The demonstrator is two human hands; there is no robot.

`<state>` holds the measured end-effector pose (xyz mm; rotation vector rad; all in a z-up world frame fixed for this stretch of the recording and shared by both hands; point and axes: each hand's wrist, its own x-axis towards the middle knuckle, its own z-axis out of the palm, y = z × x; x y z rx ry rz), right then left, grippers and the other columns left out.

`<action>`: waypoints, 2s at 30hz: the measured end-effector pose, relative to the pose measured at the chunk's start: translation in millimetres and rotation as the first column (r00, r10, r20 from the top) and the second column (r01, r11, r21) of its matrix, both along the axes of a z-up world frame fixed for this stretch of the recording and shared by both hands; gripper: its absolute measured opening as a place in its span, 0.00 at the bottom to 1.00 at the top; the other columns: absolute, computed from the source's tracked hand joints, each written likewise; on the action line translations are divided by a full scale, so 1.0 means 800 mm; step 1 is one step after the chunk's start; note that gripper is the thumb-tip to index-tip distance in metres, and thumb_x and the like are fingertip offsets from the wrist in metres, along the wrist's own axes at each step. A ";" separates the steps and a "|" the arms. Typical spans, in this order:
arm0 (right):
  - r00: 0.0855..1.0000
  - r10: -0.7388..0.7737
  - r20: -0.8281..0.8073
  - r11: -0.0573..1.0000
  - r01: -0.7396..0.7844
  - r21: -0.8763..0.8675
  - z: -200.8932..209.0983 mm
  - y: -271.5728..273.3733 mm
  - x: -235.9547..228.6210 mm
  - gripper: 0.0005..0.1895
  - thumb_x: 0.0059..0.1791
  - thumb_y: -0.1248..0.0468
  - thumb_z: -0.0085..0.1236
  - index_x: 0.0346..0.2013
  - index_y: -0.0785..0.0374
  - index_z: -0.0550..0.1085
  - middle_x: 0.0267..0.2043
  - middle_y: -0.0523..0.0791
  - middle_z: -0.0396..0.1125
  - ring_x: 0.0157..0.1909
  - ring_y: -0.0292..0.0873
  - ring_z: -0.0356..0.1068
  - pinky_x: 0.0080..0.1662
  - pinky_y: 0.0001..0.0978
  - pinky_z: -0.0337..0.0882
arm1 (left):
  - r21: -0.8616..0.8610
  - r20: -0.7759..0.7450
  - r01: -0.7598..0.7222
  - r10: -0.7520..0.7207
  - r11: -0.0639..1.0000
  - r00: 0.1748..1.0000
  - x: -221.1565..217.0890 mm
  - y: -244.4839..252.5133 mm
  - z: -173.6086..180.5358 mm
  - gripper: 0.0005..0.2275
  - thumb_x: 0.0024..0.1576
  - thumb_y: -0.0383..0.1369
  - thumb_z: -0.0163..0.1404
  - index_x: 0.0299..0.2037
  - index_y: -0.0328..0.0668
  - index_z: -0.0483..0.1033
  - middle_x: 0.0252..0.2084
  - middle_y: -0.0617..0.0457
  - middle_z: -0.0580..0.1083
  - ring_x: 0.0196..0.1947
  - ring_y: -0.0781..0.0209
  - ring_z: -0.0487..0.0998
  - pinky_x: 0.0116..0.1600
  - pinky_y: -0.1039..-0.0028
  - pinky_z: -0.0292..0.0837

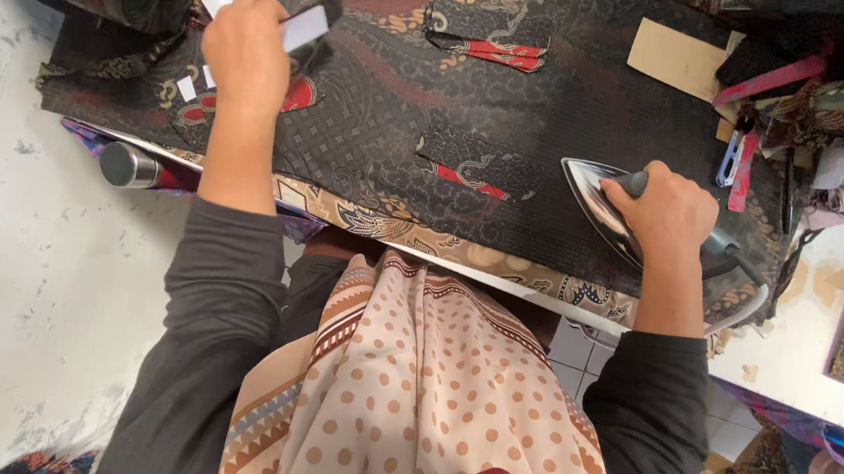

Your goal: The person irons a large patterned fabric on a table, repeatedly smoothing and folding sections while using an iron. The person also handles small white paper pieces and a red ribbon, placing them on the fabric and ironing over them.

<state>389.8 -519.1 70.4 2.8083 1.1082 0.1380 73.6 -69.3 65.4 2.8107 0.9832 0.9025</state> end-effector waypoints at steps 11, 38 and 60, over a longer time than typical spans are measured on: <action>0.999 0.040 0.018 0.994 -0.042 0.103 0.009 0.004 -0.004 0.29 0.46 0.34 0.66 0.29 0.58 0.77 0.24 0.49 0.72 0.29 0.52 0.75 0.33 0.45 0.70 | -0.386 0.053 0.601 -0.633 0.700 0.772 0.183 -0.189 -0.045 0.04 0.52 0.32 0.57 0.33 0.44 0.78 0.35 0.51 0.77 0.41 0.47 0.78 0.44 0.58 0.72; 0.793 0.608 0.042 0.772 -0.603 0.203 0.005 0.252 -0.112 0.28 0.42 0.37 0.68 0.24 0.58 0.74 0.21 0.44 0.70 0.22 0.47 0.72 0.25 0.39 0.69 | -0.166 0.091 -0.041 0.057 0.985 0.994 -0.027 0.002 -0.063 0.14 0.48 0.31 0.64 0.44 0.39 0.81 0.44 0.48 0.76 0.47 0.44 0.74 0.50 0.55 0.67; 0.976 0.216 -0.024 0.976 -0.215 0.037 0.019 0.053 -0.014 0.30 0.45 0.32 0.64 0.31 0.56 0.78 0.24 0.48 0.72 0.28 0.52 0.75 0.32 0.44 0.71 | -0.016 0.095 0.179 -0.177 0.984 0.980 -0.065 0.075 -0.099 0.11 0.59 0.23 0.58 0.51 0.40 0.81 0.42 0.48 0.75 0.46 0.45 0.74 0.50 0.58 0.69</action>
